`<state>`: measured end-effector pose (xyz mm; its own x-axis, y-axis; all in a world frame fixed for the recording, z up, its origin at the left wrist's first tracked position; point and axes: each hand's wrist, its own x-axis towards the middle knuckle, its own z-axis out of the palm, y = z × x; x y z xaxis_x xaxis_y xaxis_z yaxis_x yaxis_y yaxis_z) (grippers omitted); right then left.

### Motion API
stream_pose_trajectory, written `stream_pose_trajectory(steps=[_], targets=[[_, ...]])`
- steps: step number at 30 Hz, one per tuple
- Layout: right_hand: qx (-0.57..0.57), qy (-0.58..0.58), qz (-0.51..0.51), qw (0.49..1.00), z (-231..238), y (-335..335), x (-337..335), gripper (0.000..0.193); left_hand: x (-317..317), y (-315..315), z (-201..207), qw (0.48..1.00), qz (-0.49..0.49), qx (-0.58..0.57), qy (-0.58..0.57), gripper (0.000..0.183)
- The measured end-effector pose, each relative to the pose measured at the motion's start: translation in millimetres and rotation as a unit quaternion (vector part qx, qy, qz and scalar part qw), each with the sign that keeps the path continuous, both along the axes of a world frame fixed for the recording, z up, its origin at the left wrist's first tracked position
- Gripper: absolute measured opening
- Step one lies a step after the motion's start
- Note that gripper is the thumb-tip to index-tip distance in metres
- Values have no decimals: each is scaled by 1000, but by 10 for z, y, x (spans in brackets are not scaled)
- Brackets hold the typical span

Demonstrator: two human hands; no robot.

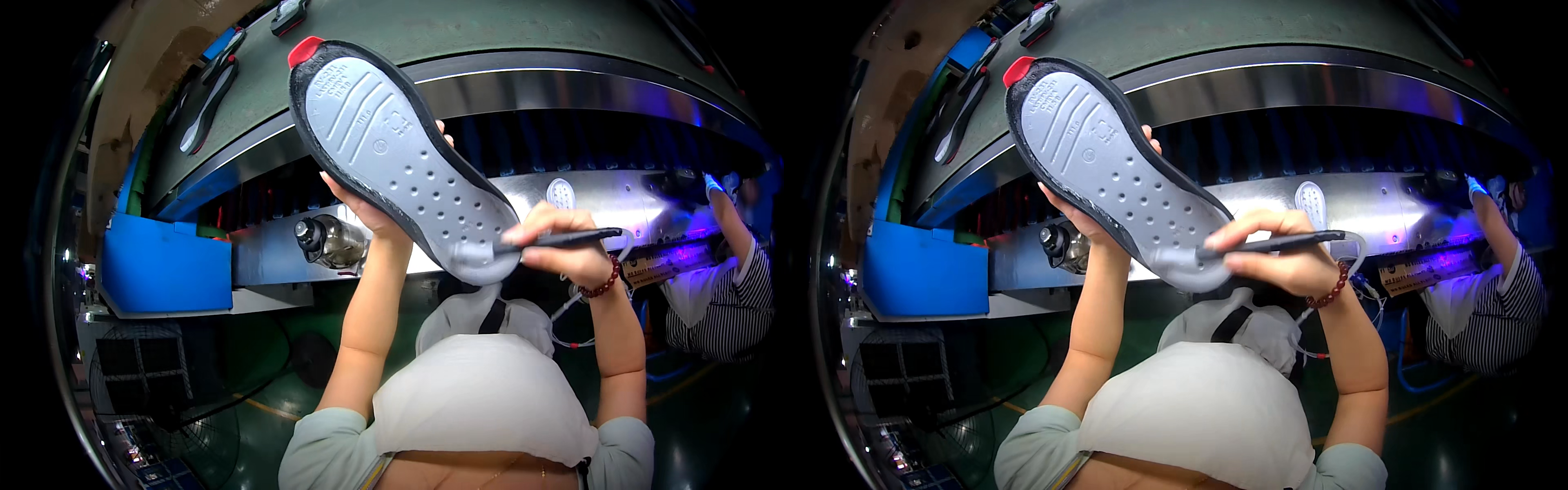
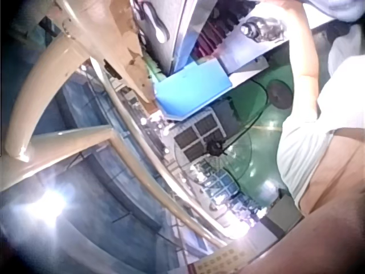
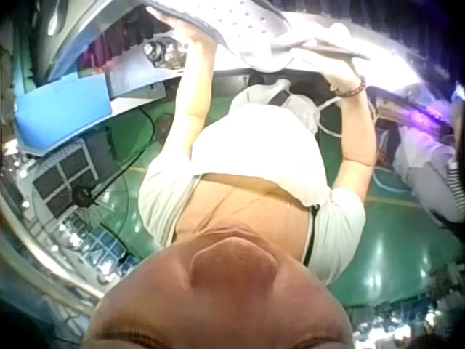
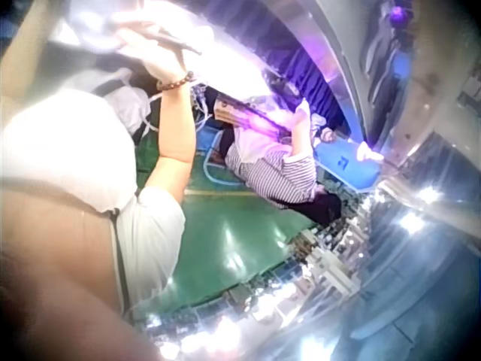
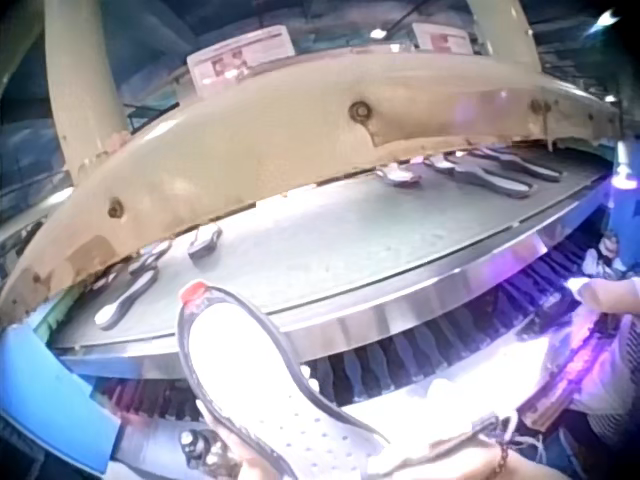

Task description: The person uses a handheld tool to scrape and clean the soles of several shoes on a conveyor belt. After finishing with the shoes, the person wipes down a blue metal equipment frame with a white cloth.

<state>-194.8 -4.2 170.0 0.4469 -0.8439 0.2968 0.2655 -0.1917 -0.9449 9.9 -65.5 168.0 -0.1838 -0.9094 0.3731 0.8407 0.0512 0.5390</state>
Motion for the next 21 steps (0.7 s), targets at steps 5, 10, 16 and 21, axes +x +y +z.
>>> stream_pose_trajectory(steps=[5, 10, 16, 21], targets=[[-127, 103, 19, 986, -80, 19, -45, 19, -4, 4, 84, 1000, 31, 3, -1, 86], [52, -31, -14, 998, -141, -15, -106, 19, 42, -99, 81, 996, 69, 48, 12, 88], [182, -88, -22, 979, 46, 124, 193, 15, 143, 206, -712, 995, -13, 93, -18, 85], [-92, 61, 96, 989, 51, 45, 70, 19, 208, 145, -539, 986, -145, 86, 15, 65]])
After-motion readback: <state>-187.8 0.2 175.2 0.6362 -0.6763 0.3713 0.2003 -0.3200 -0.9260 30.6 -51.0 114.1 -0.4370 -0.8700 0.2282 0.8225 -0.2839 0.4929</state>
